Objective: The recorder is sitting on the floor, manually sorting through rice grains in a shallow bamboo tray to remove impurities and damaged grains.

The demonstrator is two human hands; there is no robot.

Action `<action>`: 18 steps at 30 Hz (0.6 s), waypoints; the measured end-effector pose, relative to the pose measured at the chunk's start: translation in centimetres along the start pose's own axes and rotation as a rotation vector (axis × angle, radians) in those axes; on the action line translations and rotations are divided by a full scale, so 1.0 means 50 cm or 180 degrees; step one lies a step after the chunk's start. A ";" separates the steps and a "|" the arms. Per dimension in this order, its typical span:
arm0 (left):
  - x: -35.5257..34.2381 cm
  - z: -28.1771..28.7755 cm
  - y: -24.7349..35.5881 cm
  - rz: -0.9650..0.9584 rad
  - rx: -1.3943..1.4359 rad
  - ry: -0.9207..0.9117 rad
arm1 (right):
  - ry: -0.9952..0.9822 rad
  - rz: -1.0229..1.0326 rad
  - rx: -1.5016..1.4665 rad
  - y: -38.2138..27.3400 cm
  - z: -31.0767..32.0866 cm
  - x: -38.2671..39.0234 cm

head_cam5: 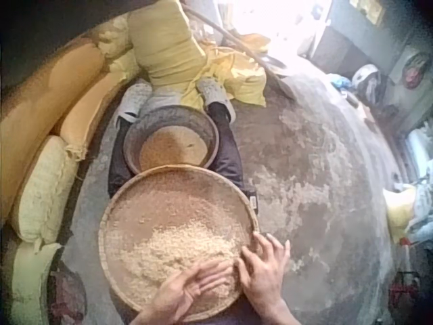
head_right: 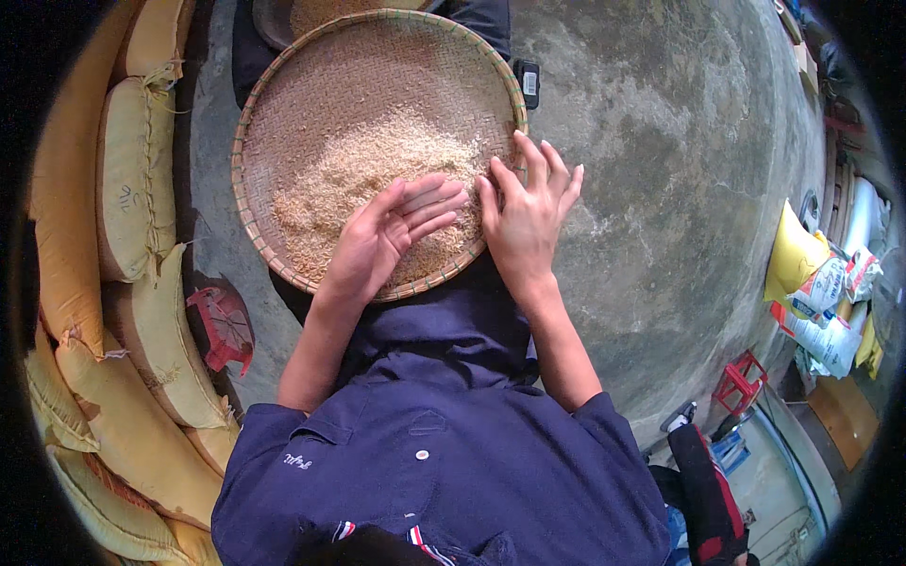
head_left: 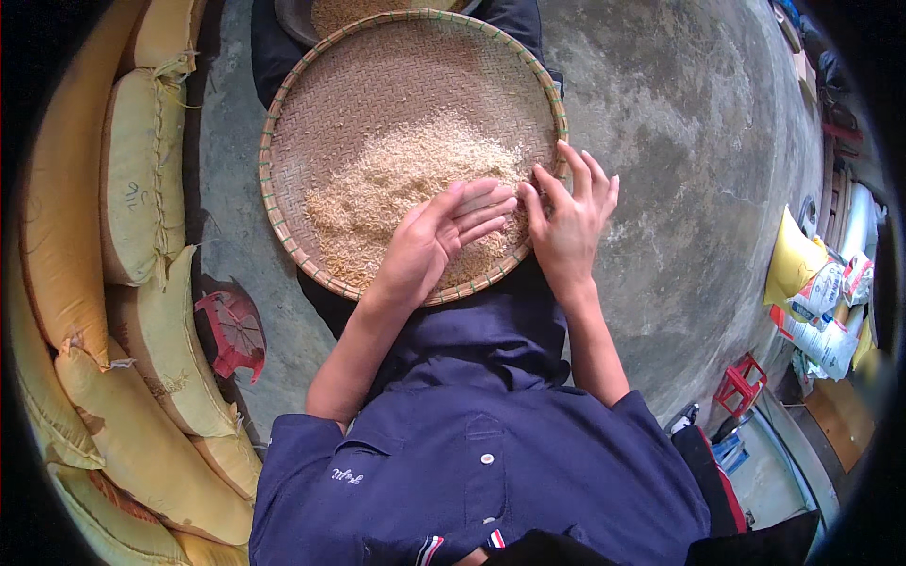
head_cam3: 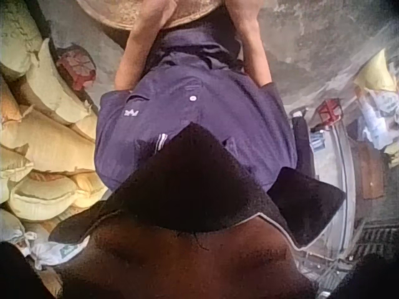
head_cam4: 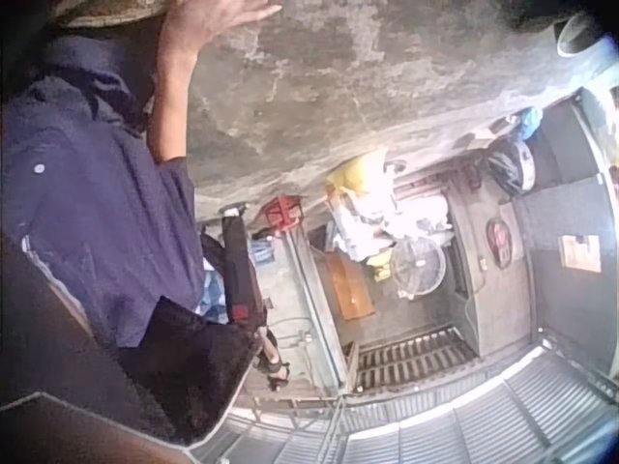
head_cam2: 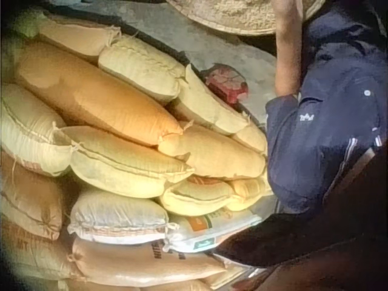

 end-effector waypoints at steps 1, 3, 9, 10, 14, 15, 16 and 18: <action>-0.001 0.002 0.002 -0.0025 0.0021 -0.0004 | -0.0033 0.0070 0.0158 -0.006 -0.003 0.001; 0.000 0.004 0.004 -0.0041 0.0038 0.0000 | -0.0044 0.0057 0.0245 -0.017 -0.001 0.002; 0.008 0.007 0.018 -0.0086 -0.0184 0.0078 | 0.0076 -0.0058 0.0040 -0.019 -0.014 0.003; 0.010 0.010 0.020 -0.0096 -0.0152 0.0080 | 0.0089 -0.0097 0.0005 -0.018 -0.013 0.002; 0.012 0.012 0.029 -0.0125 -0.0123 0.0164 | 0.0141 -0.0208 -0.0118 -0.010 -0.011 -0.004; 0.012 0.013 0.029 -0.0089 -0.0189 0.0188 | 0.0144 -0.0219 -0.0121 -0.009 -0.008 -0.006; 0.011 0.013 0.030 -0.0122 -0.0200 0.0183 | 0.0155 -0.0237 -0.0150 -0.006 -0.004 -0.009; 0.009 0.011 0.032 -0.0155 -0.0195 0.0199 | 0.0135 -0.0301 -0.0163 0.002 -0.002 -0.012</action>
Point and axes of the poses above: each hand's wrist, its own x-axis away from the middle knuckle, its own z-axis out of the back of the hand, y = z × x, the point moved 7 cm from there along -x, towards the middle knuckle, and after that the axes turned 5 degrees about z, right-handed, at the moved point
